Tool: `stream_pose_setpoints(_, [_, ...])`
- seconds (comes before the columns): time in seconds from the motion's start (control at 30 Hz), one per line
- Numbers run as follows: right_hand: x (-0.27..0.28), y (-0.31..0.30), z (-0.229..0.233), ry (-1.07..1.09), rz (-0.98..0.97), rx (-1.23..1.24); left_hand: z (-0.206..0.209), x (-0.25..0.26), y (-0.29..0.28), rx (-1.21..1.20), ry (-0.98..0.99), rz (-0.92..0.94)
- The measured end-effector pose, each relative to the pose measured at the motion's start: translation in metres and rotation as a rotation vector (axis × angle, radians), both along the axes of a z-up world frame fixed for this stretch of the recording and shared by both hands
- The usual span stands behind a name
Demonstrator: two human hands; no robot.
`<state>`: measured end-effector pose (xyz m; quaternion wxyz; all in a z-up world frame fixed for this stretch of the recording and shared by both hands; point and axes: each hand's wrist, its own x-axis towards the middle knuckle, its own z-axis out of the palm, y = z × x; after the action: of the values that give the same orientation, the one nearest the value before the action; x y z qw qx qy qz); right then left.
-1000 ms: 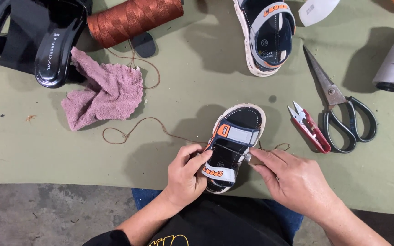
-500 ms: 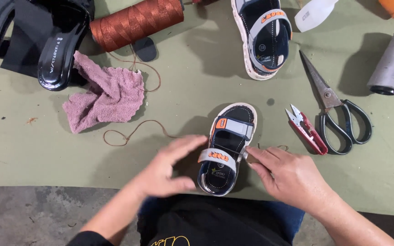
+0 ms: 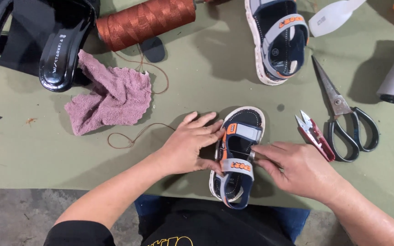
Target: The person uses a wooden-handled awl to puncture holes in the strap of a child's sandal and then pulls a brown thread through the holes to stitch the strap. The work is performed on a green table cluttered with various shoe repair tools and materials.
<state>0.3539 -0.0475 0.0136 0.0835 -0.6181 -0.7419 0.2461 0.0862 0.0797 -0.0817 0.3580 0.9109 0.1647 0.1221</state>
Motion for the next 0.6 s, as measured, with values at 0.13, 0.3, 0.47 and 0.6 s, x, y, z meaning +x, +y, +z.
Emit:
stream_pose_setpoints(0.13, [0.0, 0.003, -0.005, 0.025, 0.003, -0.048, 0.0, 0.004, -0.002, 0.083, -0.015, 0.002])
stream_pose_setpoints(0.3, [-0.006, -0.001, -0.008, -0.069, 0.083, 0.033, 0.0, 0.006, -0.003, 0.13, -0.06, 0.044])
stream_pose_setpoints(0.47, [-0.016, -0.01, -0.008, -0.195, 0.154, 0.208, 0.001, 0.006, -0.003, 0.168, -0.079, 0.028])
stream_pose_setpoints(0.6, [-0.023, -0.014, -0.007, -0.304, 0.179, 0.279, 0.003, 0.006, -0.005, 0.175, -0.121, 0.038])
